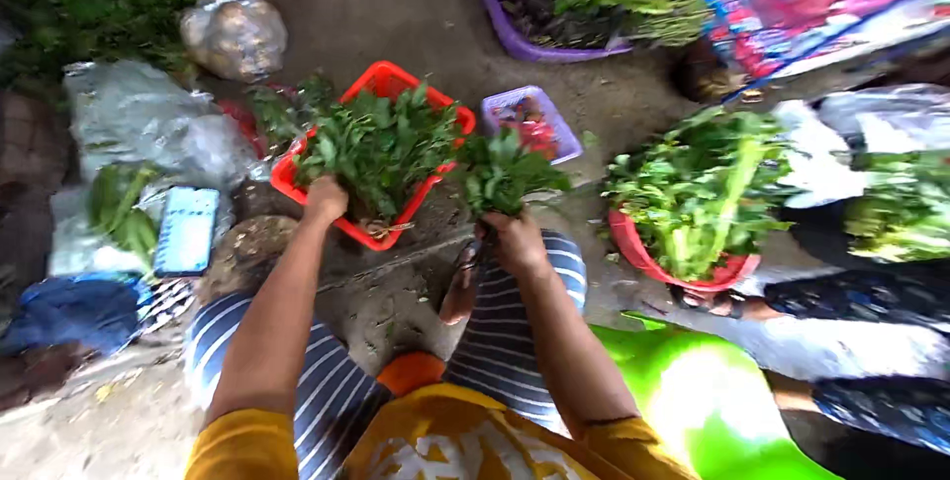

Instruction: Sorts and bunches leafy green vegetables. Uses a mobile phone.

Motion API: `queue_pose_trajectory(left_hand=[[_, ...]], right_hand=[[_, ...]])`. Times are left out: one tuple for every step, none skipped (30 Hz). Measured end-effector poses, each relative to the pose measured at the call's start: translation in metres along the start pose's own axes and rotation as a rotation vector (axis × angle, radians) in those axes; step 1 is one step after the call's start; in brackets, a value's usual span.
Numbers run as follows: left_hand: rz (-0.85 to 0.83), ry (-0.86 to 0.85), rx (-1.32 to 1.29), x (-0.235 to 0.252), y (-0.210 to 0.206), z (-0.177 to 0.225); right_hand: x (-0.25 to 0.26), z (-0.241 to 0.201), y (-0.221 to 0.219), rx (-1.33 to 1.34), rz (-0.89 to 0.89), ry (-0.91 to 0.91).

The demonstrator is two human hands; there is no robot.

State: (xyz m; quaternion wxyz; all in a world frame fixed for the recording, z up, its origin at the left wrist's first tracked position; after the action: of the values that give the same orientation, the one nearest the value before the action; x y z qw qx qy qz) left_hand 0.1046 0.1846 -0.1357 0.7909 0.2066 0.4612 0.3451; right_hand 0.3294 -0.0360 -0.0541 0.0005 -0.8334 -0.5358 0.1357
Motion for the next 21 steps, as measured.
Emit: queue_pose_trajectory(left_hand=[[0.026, -0.015, -0.116, 0.009, -0.007, -0.003], [0.049, -0.027, -0.252, 0.018, -0.011, -0.004], [0.052, -0.031, -0.410, 0.023, -0.014, -0.005], [0.039, -0.031, -0.564, 0.024, -0.016, -0.003], [0.024, -0.023, -0.694, 0.024, -0.017, 0.000], [0.013, -0.006, -0.779, 0.024, -0.017, 0.002], [0.005, 0.020, -0.817, 0.025, -0.018, 0.003], [-0.003, 0.047, -0.825, 0.026, -0.017, 0.003], [0.001, 0.068, -0.806, 0.027, -0.016, 0.002], [0.018, 0.080, -0.774, 0.029, -0.016, 0.001], [0.043, 0.083, -0.742, 0.031, -0.017, -0.001], [0.069, 0.086, -0.714, 0.033, -0.018, -0.004], [0.087, 0.088, -0.702, 0.036, -0.018, -0.007], [0.097, 0.094, -0.705, 0.036, -0.019, -0.010], [0.089, 0.095, -0.742, 0.035, -0.019, -0.011], [0.074, 0.097, -0.802, 0.033, -0.018, -0.011], [0.065, 0.102, -0.855, 0.033, -0.018, -0.012], [0.060, 0.105, -0.895, 0.036, -0.017, -0.014], [0.047, 0.101, -0.927, 0.039, -0.017, -0.017], [0.039, 0.093, -0.950, 0.040, -0.016, -0.019], [0.034, 0.081, -0.964, 0.041, -0.014, -0.022]], right_hand=[[-0.002, -0.002, 0.004, -0.003, 0.008, -0.005], [-0.003, -0.004, 0.007, -0.006, 0.007, -0.009], [-0.004, -0.004, 0.010, -0.004, 0.002, -0.013], [-0.004, -0.003, 0.013, 0.005, 0.003, -0.015], [-0.005, -0.003, 0.016, 0.011, 0.008, -0.015], [-0.007, -0.003, 0.020, 0.014, 0.018, -0.016], [-0.009, -0.003, 0.023, 0.019, 0.029, -0.017], [-0.010, -0.004, 0.026, 0.025, 0.039, -0.019], [-0.011, -0.004, 0.028, 0.035, 0.052, -0.019], [-0.011, -0.004, 0.029, 0.043, 0.060, -0.021], [-0.012, -0.004, 0.030, 0.054, 0.065, -0.025], [-0.012, -0.005, 0.031, 0.065, 0.071, -0.028], [-0.012, -0.005, 0.031, 0.068, 0.070, -0.034], [-0.012, -0.005, 0.030, 0.069, 0.066, -0.041], [-0.012, -0.004, 0.028, 0.068, 0.057, -0.050], [-0.012, -0.004, 0.026, 0.063, 0.046, -0.059], [-0.012, -0.004, 0.025, 0.059, 0.037, -0.064], [-0.012, -0.004, 0.023, 0.055, 0.029, -0.065], [-0.012, -0.004, 0.022, 0.050, 0.019, -0.070], [-0.012, -0.005, 0.021, 0.045, 0.007, -0.078], [-0.013, -0.005, 0.020, 0.042, -0.002, -0.087]])
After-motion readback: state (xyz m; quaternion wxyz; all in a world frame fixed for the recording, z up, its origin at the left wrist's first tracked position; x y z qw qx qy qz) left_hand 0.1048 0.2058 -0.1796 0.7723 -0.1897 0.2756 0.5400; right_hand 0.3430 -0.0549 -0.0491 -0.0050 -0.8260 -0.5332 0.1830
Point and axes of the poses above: each hand's wrist, its own x-axis towards the middle knuckle, its own y-axis out of the back of the hand, z = x × y, the point moved 5 cm from there along x, towards the middle knuckle, and after that the axes turned 12 degrees about -z, right-handed, at the moved point
